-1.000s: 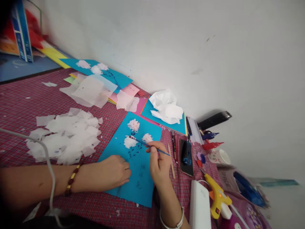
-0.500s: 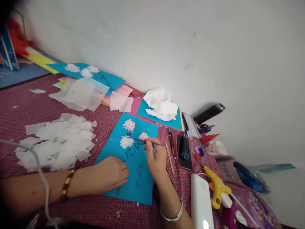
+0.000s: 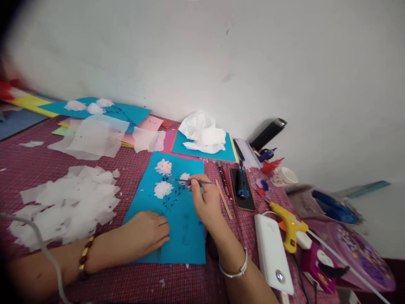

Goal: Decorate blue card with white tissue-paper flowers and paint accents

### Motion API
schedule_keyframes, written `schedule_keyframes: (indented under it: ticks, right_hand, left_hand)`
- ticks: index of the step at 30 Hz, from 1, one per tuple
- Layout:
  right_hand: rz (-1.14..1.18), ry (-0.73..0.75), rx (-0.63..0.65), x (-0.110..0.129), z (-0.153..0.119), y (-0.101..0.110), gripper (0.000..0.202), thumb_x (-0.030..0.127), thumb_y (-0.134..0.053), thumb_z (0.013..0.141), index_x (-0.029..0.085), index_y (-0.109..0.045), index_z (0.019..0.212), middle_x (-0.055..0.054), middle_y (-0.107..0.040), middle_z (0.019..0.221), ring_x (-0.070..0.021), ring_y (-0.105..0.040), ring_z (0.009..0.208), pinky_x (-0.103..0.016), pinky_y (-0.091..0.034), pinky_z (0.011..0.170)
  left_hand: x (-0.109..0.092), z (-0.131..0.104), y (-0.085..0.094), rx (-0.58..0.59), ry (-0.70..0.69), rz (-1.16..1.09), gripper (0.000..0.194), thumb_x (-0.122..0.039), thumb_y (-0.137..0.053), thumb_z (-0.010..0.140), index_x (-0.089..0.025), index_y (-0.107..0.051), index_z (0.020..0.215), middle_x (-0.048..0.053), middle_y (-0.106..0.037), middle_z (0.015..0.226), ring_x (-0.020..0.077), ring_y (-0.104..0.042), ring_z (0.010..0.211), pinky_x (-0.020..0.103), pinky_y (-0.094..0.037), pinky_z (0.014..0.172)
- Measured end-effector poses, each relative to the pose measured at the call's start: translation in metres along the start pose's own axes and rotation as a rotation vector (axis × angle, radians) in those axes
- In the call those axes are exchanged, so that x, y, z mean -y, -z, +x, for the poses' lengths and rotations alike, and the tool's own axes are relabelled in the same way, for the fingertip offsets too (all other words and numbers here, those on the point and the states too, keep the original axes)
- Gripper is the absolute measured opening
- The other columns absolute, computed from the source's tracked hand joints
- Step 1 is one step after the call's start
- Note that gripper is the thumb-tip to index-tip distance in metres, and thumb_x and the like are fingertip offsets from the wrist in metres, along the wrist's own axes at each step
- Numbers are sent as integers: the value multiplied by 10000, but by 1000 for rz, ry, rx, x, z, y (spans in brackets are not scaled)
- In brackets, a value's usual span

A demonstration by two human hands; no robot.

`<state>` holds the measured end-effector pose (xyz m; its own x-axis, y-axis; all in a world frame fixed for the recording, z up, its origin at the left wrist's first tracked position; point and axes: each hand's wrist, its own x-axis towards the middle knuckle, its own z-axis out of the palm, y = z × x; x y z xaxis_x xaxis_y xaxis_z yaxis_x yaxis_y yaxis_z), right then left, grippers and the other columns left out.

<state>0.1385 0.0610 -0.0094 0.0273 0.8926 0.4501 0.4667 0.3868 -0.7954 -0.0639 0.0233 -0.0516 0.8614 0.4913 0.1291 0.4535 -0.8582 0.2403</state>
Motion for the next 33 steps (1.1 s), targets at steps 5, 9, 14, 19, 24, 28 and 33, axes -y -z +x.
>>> schedule_keyframes:
  ticks: [5,9,14,19,24,28,33]
  right_hand:
    - [-37,64,-381,17,22,58,198,362,-503,934,215,-630,895,-3,-674,690,-146,-647,620,-291,-518,626]
    - [-177,21,-481,3,35,129,211,385,-514,903,196,-603,878,-21,-687,698,-146,-627,580,-288,-502,599]
    - [-608,-254,-409,-46,34,203,285,394,-469,886,165,-638,875,-55,-705,700,-183,-639,614,-295,-480,613]
    - [-859,-443,-334,-71,19,226,346,368,-421,900,154,-682,825,-99,-737,761,-212,-677,700,-290,-472,680]
    - [-867,-460,-354,-77,8,226,327,337,-422,900,158,-691,849,-94,-742,756,-206,-681,698,-276,-464,683]
    - [-858,-467,-347,-82,6,221,293,327,-441,894,174,-681,822,-80,-737,731,-199,-681,685,-270,-464,680]
    - [-849,-450,-341,-77,8,219,254,325,-468,882,183,-658,789,-80,-737,733,-206,-685,693,-284,-477,686]
  left_hand:
    - [5,0,-10,-5,7,24,170,-201,-573,905,-181,-620,743,36,-668,713,207,-617,615,313,-419,557]
    - [10,0,-17,1,-16,-3,197,-175,-527,911,-181,-630,743,47,-663,715,219,-620,609,323,-419,560]
    - [10,1,-14,46,56,-69,269,-242,-467,946,-191,-645,751,55,-667,738,241,-643,668,334,-432,596]
    - [9,0,-13,77,122,-100,332,-282,-403,963,-200,-652,759,57,-675,767,256,-662,723,356,-462,649]
    - [7,4,-4,207,165,-127,374,-307,-343,970,-195,-665,817,75,-694,834,285,-689,803,422,-505,722]
    - [4,7,4,240,178,-126,385,-317,-334,967,-191,-667,820,79,-695,840,291,-692,816,444,-512,744]
    - [7,5,-3,199,148,-107,382,-330,-346,973,-195,-655,793,66,-692,817,281,-690,783,403,-494,696]
